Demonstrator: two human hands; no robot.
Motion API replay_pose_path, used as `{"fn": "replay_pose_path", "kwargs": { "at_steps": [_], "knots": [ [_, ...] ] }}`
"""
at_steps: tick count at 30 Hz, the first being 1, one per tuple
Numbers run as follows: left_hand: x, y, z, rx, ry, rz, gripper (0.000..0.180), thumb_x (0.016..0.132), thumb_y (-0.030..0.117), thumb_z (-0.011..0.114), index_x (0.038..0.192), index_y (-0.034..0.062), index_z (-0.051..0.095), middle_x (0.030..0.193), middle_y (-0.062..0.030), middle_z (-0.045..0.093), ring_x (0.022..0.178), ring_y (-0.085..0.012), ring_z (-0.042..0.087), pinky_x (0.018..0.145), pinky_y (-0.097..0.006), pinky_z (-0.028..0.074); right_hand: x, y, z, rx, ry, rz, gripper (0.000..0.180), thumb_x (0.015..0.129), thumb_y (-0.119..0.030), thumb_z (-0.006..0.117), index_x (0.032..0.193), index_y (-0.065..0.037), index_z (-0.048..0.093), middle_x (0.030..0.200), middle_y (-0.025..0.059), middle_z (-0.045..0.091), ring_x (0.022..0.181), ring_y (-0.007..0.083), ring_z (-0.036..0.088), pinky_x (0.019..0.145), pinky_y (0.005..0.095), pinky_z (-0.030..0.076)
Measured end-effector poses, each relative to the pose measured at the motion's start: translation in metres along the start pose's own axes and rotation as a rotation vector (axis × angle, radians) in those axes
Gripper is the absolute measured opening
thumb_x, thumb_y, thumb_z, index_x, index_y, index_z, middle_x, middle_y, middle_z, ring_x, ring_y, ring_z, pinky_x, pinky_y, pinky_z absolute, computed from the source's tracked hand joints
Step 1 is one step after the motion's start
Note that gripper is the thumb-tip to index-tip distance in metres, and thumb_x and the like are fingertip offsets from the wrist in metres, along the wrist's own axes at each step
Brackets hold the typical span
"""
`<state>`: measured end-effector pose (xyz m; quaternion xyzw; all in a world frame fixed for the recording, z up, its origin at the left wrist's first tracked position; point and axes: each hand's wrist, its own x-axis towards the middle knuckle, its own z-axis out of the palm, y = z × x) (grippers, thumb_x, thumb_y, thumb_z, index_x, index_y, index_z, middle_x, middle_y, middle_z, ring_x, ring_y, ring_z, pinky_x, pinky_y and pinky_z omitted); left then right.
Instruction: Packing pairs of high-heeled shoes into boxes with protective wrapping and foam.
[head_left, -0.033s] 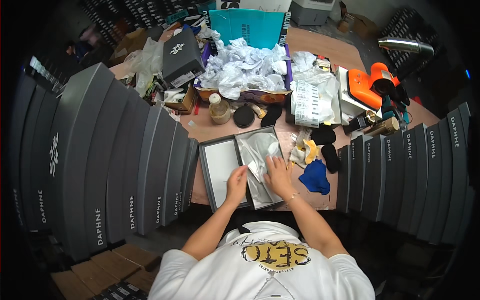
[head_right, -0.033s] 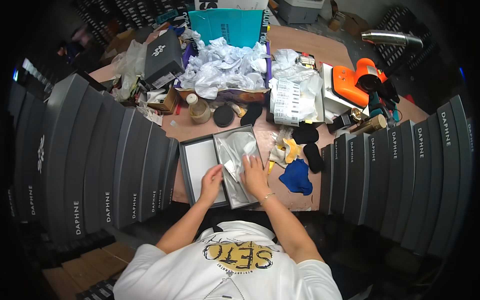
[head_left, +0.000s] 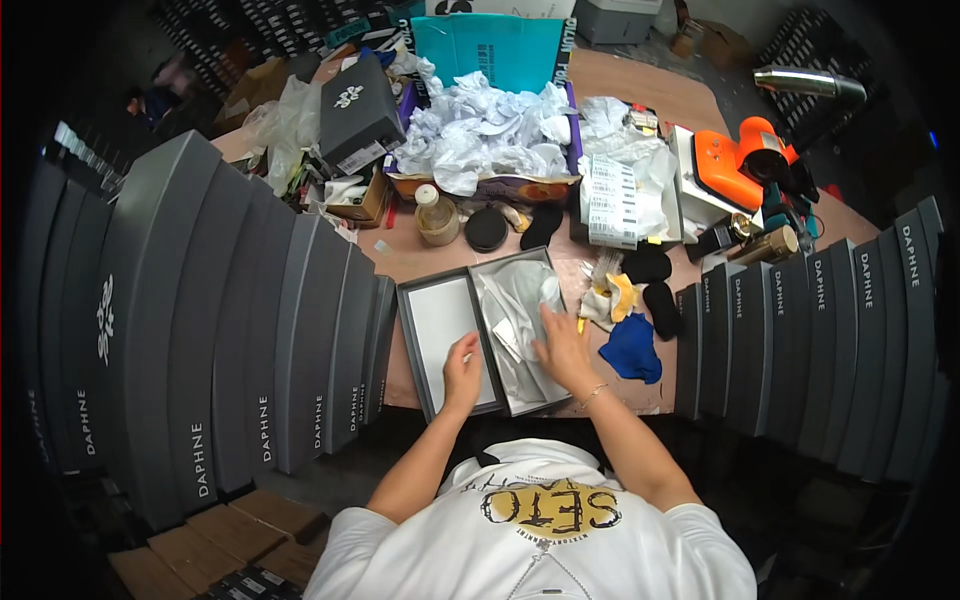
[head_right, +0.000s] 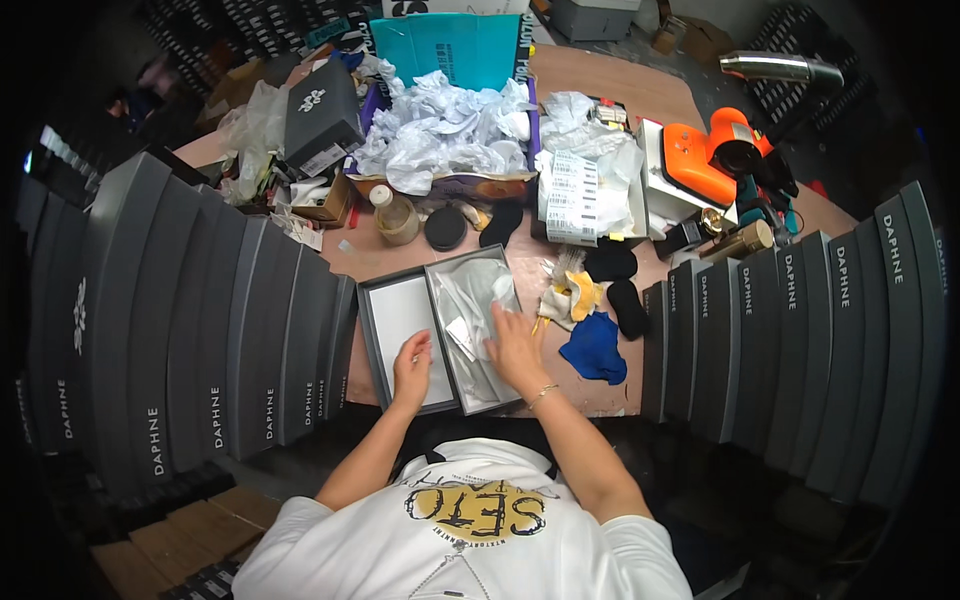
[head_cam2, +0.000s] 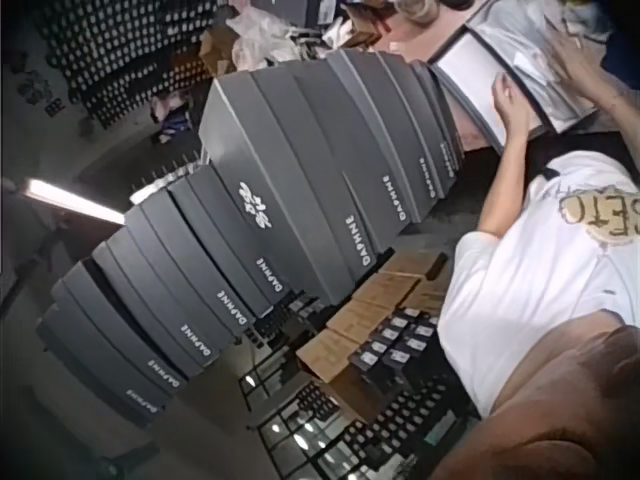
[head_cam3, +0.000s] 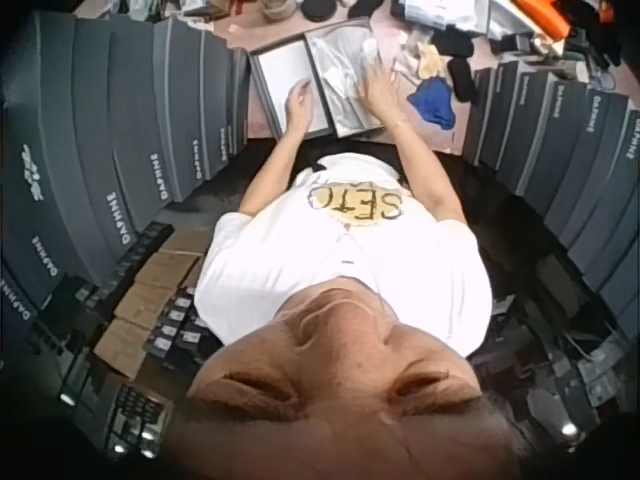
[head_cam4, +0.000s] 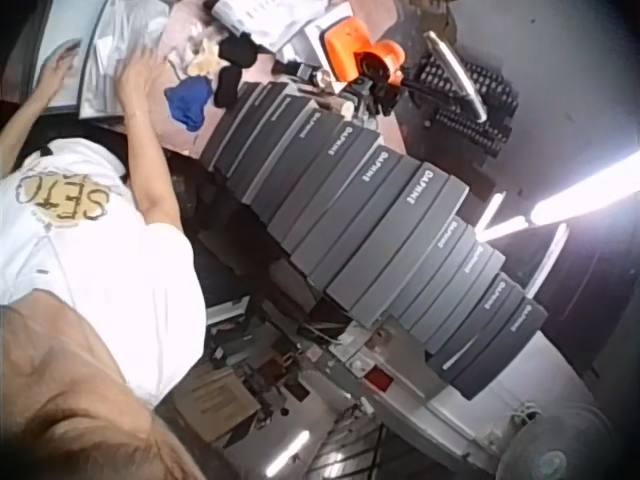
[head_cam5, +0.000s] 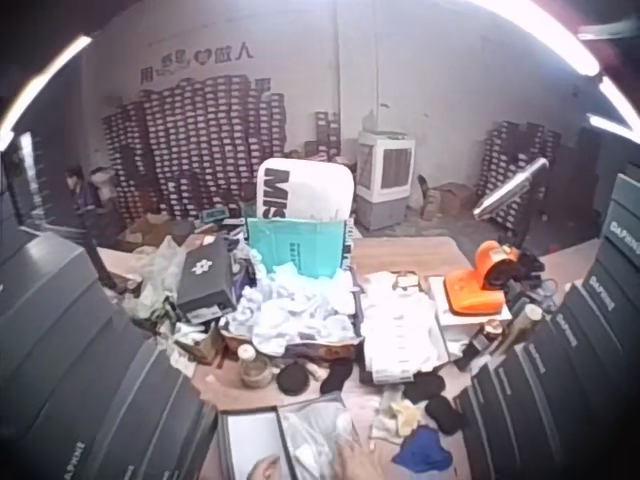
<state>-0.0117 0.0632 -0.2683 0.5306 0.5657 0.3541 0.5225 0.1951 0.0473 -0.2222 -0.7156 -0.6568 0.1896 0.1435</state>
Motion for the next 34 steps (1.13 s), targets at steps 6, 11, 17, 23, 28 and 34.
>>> {"fn": "replay_pose_path", "kwargs": {
  "at_steps": [6,11,17,23,28,34],
  "knots": [
    [-0.044,-0.03,0.009,0.666,-0.257,-0.127,0.038,0.078,0.026,0.058,0.103,-0.0022,0.055,0.095,-0.0201,0.062,0.086,-0.0391,0.061,0.079,-0.047,0.049,0.012,0.019,0.005,-0.226,-0.094,-0.012,0.059,0.079,-0.029,0.063,0.13,-0.007,0.045,0.121,0.0149,0.054,0.117,0.0332,0.047,0.101,0.0585,0.027],
    [-0.046,-0.018,-0.008,0.634,-0.184,0.02,0.031,0.08,0.02,0.054,0.099,-0.0048,0.053,0.094,-0.0261,0.06,0.087,-0.0423,0.059,0.077,-0.05,0.047,0.005,0.01,0.002,-0.238,-0.262,0.026,0.059,0.076,-0.029,0.064,0.128,-0.006,0.046,0.115,0.0146,0.058,0.11,0.0347,0.052,0.098,0.0557,0.031],
    [-0.095,0.085,-0.105,-0.175,-0.029,0.088,0.018,0.097,0.018,0.048,0.091,0.0023,0.056,0.071,0.0044,0.052,0.061,-0.0048,0.043,0.058,-0.023,0.041,-0.044,0.014,-0.009,0.262,0.073,-0.16,0.059,0.086,-0.033,0.06,0.133,-0.002,0.042,0.124,0.0173,0.053,0.116,0.0346,0.048,0.102,0.0459,0.032],
    [-0.096,0.055,-0.027,-0.24,-0.375,-0.308,0.047,0.096,0.029,0.053,0.128,-0.0035,0.043,0.121,-0.0151,0.054,0.113,-0.0203,0.051,0.094,-0.033,0.043,-0.049,0.004,-0.053,0.839,-0.049,0.319,0.052,0.092,-0.039,0.053,0.127,0.0,0.051,0.123,0.0207,0.056,0.111,0.0304,0.055,0.094,0.0356,0.041],
    [-0.044,0.028,-0.022,-0.275,-0.218,-0.378,0.079,0.092,0.039,0.057,0.144,-0.0044,0.018,0.145,-0.0281,0.028,0.132,-0.0314,0.035,0.105,-0.037,0.033,-0.041,0.019,-0.005,0.573,-0.062,0.315,0.048,0.091,-0.042,0.054,0.117,-0.002,0.06,0.097,0.0215,0.065,0.091,0.0316,0.063,0.081,0.0383,0.047],
    [-0.034,-0.033,-0.007,-0.142,-0.416,-0.142,0.044,0.098,0.014,0.044,0.136,-0.006,0.037,0.135,-0.0203,0.047,0.127,-0.026,0.044,0.105,-0.033,0.033,-0.059,0.006,0.021,0.481,0.009,0.417,0.063,0.084,-0.048,0.061,0.134,-0.011,0.05,0.111,0.0232,0.062,0.099,0.0355,0.061,0.085,0.0422,0.046]
  ]
}}
